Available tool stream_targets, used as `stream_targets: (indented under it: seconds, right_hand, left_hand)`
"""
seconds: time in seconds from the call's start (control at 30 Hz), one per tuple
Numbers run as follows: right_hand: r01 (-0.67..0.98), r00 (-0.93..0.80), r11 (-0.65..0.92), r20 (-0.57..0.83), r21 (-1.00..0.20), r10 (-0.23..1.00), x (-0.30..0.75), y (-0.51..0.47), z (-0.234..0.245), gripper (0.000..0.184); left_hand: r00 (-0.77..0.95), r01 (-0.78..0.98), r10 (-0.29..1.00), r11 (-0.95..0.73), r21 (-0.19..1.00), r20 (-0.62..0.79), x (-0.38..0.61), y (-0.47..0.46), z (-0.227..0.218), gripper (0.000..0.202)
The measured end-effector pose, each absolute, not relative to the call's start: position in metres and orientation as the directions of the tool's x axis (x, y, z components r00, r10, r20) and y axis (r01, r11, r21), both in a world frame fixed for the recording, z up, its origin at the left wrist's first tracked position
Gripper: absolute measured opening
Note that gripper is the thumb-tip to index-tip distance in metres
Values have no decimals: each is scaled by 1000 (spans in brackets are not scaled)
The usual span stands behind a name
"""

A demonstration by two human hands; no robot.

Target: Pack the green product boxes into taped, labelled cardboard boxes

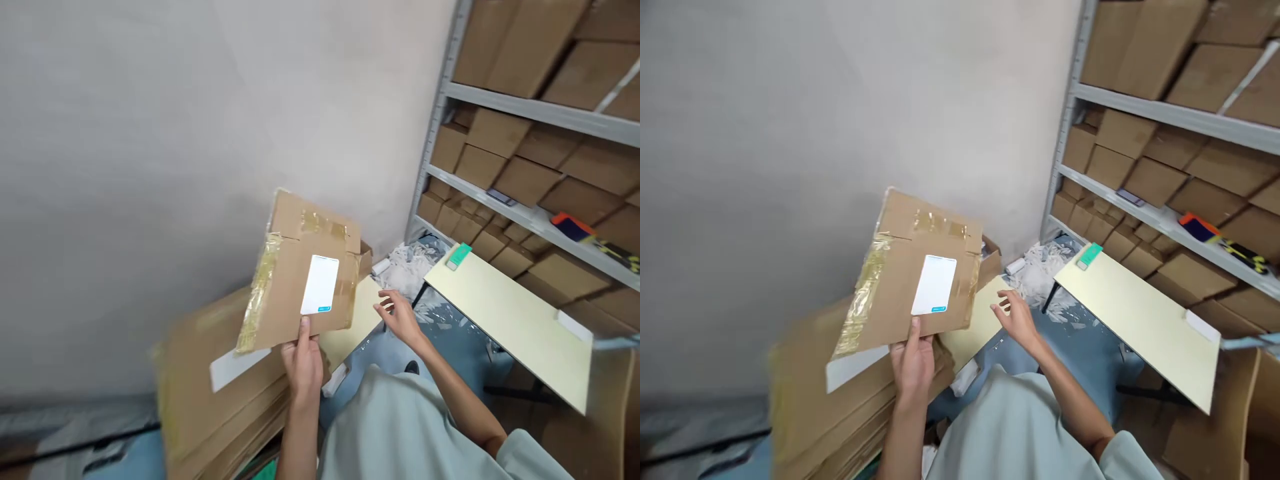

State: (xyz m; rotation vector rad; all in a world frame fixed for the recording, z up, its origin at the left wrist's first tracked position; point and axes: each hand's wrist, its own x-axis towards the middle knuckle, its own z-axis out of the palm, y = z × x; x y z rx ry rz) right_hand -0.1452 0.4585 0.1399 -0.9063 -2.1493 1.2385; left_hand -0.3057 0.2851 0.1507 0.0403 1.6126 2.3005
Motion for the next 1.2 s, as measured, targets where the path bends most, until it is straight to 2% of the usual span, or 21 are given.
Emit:
stream_targets:
  seconds: [0.2, 0.33, 0.47, 0.6, 0.7, 0.87, 0.97, 1.07, 1.2]
  right_hand:
    - [463, -257, 304, 202, -833, 945, 6, 576, 146, 47]
    - [476, -5, 180, 203, -861, 979, 102, 625, 150, 63]
    - [470, 161, 100, 196, -877, 967, 178, 646, 151, 68]
    - [445, 272, -5, 130, -895, 953, 231, 656, 142, 64]
    - [408, 367, -101, 62, -908, 928, 259, 665, 126, 61]
    - [420, 456, -231, -16, -878, 890, 286, 689, 103, 39]
    - [444, 529, -333, -57, -832, 847, 293, 707, 99, 26]
    - [458, 600, -423, -79, -782, 796, 294, 722, 92, 24]
    - [428, 689, -549, -135, -718, 713, 293, 736, 74, 21]
  left_hand:
    - [-869, -300, 453, -161, 940, -199, -254, 406, 140, 65]
    - [-702, -374, 675, -75, 924, -229, -205, 493, 124, 60]
    - [-540, -393, 799, 41, 919, -266, -160, 564, 109, 65]
    - [-369, -313, 870, 213, 925, -326, -127, 620, 94, 72]
    - [-267, -257, 903, 270, 928, -337, -106, 660, 85, 75]
    - [-71, -209, 972, 205, 956, -223, -72, 735, 71, 68]
    - [-55, -222, 987, 134, 966, -150, -47, 782, 56, 61]
    - [-52, -196, 989, 129, 972, -142, -22, 821, 34, 53]
    - [78, -195, 982, 183, 964, -171, 1, 853, 7, 44]
